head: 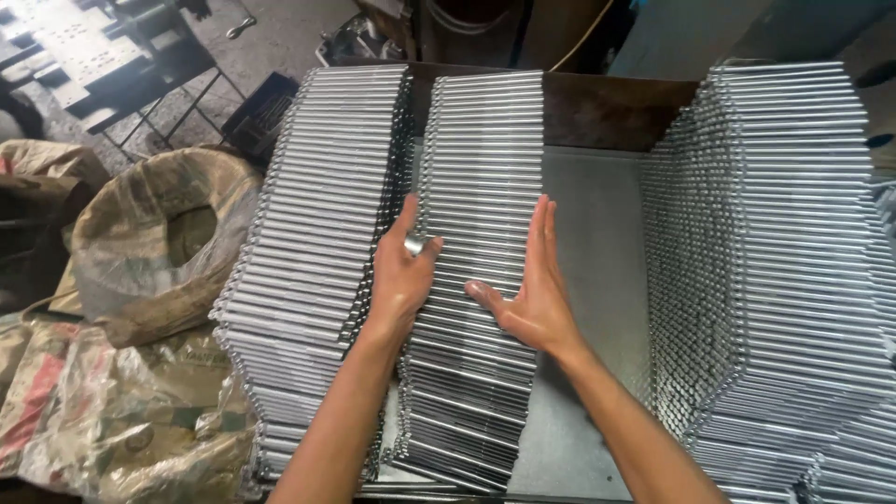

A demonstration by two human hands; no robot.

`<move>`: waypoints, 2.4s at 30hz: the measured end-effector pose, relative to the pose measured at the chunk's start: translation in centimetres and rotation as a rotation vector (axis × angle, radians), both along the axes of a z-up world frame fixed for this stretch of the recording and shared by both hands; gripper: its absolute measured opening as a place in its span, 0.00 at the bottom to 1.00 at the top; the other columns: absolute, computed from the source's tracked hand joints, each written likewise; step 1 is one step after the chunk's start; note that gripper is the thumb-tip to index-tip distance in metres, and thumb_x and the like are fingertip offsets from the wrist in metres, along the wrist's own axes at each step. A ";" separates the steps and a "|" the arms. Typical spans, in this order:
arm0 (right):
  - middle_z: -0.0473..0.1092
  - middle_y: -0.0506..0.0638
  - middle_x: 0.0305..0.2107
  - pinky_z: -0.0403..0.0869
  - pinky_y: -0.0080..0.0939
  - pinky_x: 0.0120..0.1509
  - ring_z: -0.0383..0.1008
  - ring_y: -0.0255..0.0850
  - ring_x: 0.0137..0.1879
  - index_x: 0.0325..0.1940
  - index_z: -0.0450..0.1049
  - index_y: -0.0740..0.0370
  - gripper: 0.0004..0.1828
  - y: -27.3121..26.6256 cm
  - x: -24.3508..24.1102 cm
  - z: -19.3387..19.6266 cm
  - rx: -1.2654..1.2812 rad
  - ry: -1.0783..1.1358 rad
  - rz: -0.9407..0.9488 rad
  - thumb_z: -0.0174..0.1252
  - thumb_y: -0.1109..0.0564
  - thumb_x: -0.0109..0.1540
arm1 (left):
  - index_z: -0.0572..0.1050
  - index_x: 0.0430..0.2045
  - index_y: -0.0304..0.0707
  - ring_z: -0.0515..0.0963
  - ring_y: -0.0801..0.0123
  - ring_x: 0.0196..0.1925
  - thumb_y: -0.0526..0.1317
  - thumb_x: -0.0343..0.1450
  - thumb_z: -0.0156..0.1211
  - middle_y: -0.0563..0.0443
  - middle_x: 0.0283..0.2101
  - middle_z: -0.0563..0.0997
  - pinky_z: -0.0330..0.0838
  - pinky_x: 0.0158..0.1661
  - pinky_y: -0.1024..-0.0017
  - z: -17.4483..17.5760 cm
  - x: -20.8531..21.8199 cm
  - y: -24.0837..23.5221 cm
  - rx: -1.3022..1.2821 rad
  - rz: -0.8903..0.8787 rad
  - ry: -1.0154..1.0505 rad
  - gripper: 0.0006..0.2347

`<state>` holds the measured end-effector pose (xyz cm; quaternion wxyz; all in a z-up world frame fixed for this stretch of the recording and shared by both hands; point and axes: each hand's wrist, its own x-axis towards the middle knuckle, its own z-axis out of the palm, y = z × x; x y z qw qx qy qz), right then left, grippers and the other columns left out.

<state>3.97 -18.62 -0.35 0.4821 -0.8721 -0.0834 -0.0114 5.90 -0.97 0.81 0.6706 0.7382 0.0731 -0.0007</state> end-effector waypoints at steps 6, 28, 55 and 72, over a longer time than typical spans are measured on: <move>0.30 0.72 0.76 0.37 0.71 0.80 0.28 0.69 0.80 0.81 0.30 0.63 0.57 -5.8 0.8 1.4 0.083 -0.097 -0.004 0.63 0.50 0.62 | 0.53 0.69 0.18 0.50 0.31 0.75 0.25 0.72 0.51 0.16 0.71 0.54 0.47 0.69 0.44 1.2 -0.7 0.5 -0.132 0.051 -0.063 0.28; 0.56 0.67 0.59 0.60 0.71 0.65 0.55 0.62 0.65 0.76 0.68 0.54 0.58 -26.8 6.2 -2.6 -0.986 -0.371 -0.291 0.45 0.15 0.54 | 0.73 0.35 0.38 0.71 0.76 0.16 0.41 0.74 0.59 0.44 0.31 0.77 0.55 0.06 0.88 0.9 -4.5 2.7 -0.847 0.188 0.228 0.06; 0.71 0.52 0.45 0.78 0.38 0.51 0.72 0.37 0.44 0.59 0.70 0.62 0.05 -33.8 1.5 -4.0 0.084 -0.537 -0.588 0.59 0.68 0.85 | 0.69 0.19 0.33 0.67 0.67 0.07 0.54 0.80 0.40 0.35 0.29 0.81 0.44 0.04 0.79 1.5 -9.1 3.8 -0.659 0.300 0.151 0.25; 0.69 0.50 0.16 0.65 0.35 0.21 0.66 0.36 0.20 0.47 0.83 0.70 0.15 -2.8 -10.6 5.8 0.313 0.642 0.180 0.63 0.56 0.61 | 0.74 0.19 0.35 0.71 0.73 0.13 0.48 0.74 0.52 0.46 0.33 0.79 0.50 0.07 0.82 1.3 -7.3 -0.2 -0.499 -0.035 0.169 0.17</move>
